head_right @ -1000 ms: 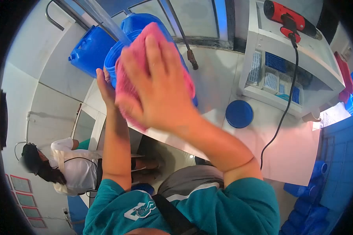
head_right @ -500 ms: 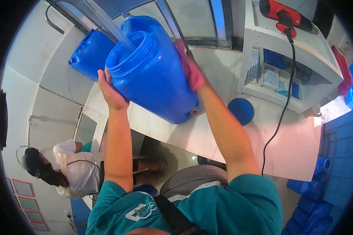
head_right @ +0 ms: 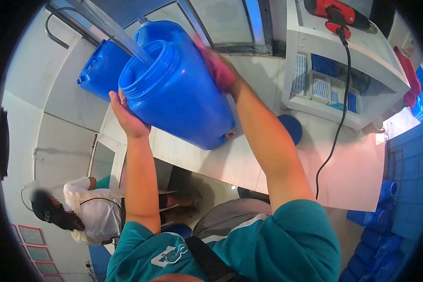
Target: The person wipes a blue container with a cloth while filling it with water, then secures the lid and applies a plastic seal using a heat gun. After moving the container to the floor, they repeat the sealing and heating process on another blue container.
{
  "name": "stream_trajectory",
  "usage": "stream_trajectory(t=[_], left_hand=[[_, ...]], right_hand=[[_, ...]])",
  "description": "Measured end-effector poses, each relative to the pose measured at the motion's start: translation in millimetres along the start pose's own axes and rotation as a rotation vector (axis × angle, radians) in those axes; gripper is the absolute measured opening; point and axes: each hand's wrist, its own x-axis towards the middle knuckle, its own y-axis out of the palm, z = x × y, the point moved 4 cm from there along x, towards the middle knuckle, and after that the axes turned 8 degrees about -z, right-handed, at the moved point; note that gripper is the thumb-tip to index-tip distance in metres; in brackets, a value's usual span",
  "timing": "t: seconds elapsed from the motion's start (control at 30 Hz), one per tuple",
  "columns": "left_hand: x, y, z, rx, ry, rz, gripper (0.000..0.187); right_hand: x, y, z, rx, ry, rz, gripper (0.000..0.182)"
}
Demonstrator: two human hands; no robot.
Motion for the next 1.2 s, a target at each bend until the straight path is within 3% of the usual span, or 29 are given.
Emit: stream_trajectory(t=[0.03,0.1,0.17,0.23,0.3,0.33,0.47,0.53,0.6,0.73,0.77,0.8,0.83,0.87,0.9,0.97,1.1,1.2], left_hand=[[0,-1,0,-0.004,0.005,0.000,0.071],[0,-2,1,0.012,0.002,-0.020,0.071],[-1,1,1,0.006,0.008,-0.009,0.072],[-3,3,0,0.003,0.009,0.003,0.072],[-3,4,-1,0.004,0.019,-0.038,0.074],[-2,5,0,0.003,0.022,-0.043,0.074],[-3,3,2,-0.067,0.032,-0.013,0.077],[-2,3,1,-0.074,0.051,-0.008,0.077],[-3,7,-1,-0.006,0.078,0.017,0.077],[-2,6,-1,-0.032,0.090,0.043,0.073],[-1,4,0,-0.029,0.099,0.037,0.073],[-1,4,1,-0.011,0.108,0.048,0.072],[1,1,2,0.007,0.115,0.059,0.072],[3,-8,6,0.076,0.144,0.088,0.071],[4,-9,4,0.078,0.152,0.085,0.071],[0,-9,3,-0.005,0.080,0.056,0.071],[0,-5,2,-0.013,0.028,0.036,0.070],[3,-2,4,0.052,0.086,0.139,0.068]], right_hand=[[-6,-18,-33,0.215,0.193,-0.089,0.053],[-25,-56,-90,0.386,0.381,-0.262,0.053],[-63,-36,-77,0.240,0.731,-0.529,0.054],[-109,-13,-61,0.001,0.938,-0.664,0.056],[-124,-23,-65,-0.268,-0.040,-0.341,0.062],[-122,-6,-40,-0.340,-0.131,-0.243,0.068],[-55,8,6,-0.264,-0.168,-0.160,0.068],[-3,6,10,-0.031,-0.241,0.106,0.067],[13,1,9,0.012,-0.129,0.166,0.063],[86,-17,-25,0.043,0.425,0.015,0.056],[117,-10,-17,0.046,0.366,0.164,0.052],[135,4,-3,-0.060,0.273,0.167,0.052],[152,18,11,-0.168,0.181,0.160,0.053],[164,34,30,-0.380,0.052,0.006,0.058],[188,46,30,-0.379,0.048,0.014,0.058],[229,75,32,-0.819,-0.271,0.439,0.051],[206,51,34,-0.647,-0.263,0.307,0.052],[173,0,-18,-0.053,-0.117,0.248,0.056]])
